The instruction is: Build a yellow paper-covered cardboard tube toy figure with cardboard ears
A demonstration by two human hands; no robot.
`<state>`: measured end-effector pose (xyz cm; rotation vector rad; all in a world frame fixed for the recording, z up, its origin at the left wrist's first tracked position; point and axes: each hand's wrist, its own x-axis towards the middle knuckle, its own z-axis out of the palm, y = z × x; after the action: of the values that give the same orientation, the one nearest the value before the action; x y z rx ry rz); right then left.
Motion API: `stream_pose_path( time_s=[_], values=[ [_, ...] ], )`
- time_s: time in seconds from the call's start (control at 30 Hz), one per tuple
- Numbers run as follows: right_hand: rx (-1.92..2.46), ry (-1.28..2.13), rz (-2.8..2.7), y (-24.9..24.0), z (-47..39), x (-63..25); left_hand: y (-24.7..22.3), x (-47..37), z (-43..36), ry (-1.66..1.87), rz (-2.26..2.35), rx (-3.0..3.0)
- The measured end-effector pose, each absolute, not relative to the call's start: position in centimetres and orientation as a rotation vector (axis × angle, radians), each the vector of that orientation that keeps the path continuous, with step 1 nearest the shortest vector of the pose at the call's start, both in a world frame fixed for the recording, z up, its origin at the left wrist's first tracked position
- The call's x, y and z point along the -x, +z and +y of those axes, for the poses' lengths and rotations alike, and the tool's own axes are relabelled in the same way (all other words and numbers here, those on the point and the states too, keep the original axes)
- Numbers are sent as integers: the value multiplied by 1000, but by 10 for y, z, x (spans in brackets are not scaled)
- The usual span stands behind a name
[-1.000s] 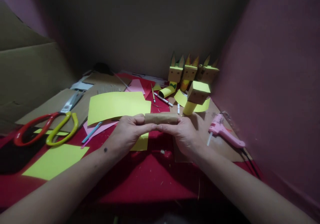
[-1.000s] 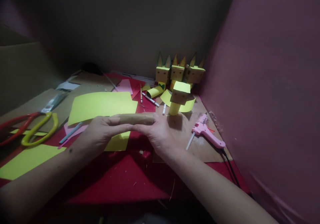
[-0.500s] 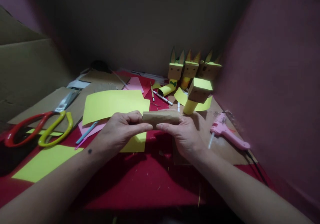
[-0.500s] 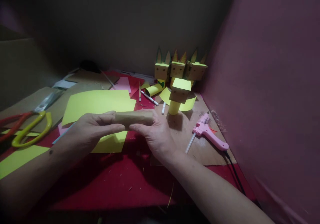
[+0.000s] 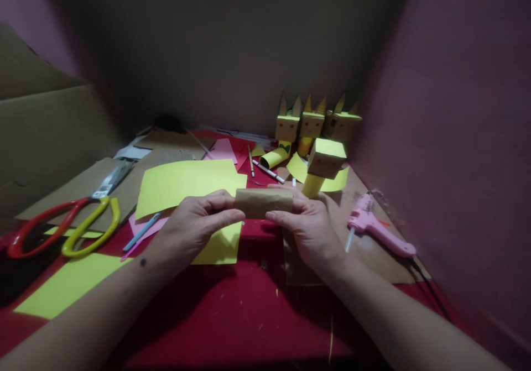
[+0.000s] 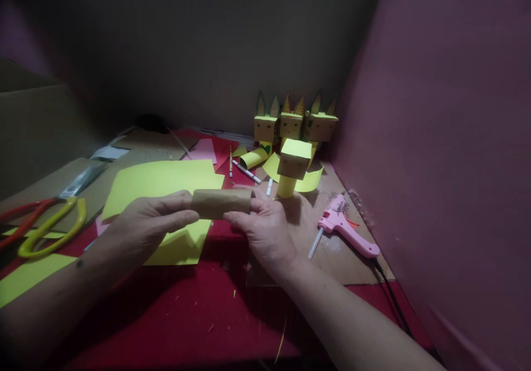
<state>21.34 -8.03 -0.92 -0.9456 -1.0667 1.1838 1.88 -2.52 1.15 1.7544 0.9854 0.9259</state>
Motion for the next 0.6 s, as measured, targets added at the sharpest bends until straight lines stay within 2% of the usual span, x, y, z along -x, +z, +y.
stream_pose_path(
  time_s=[0.2, 0.33, 0.6],
  values=[
    [899, 1230, -996, -12, -80, -211, 11, -20, -25, 800, 1053, -1790],
    [889, 1340, -993, -12, -80, -210, 8, -20, -24, 885, 1073, -1798],
    [1078, 1162, -939, -16, -72, -220, 6, -14, -22, 934, 1052, -1779]
  ],
)
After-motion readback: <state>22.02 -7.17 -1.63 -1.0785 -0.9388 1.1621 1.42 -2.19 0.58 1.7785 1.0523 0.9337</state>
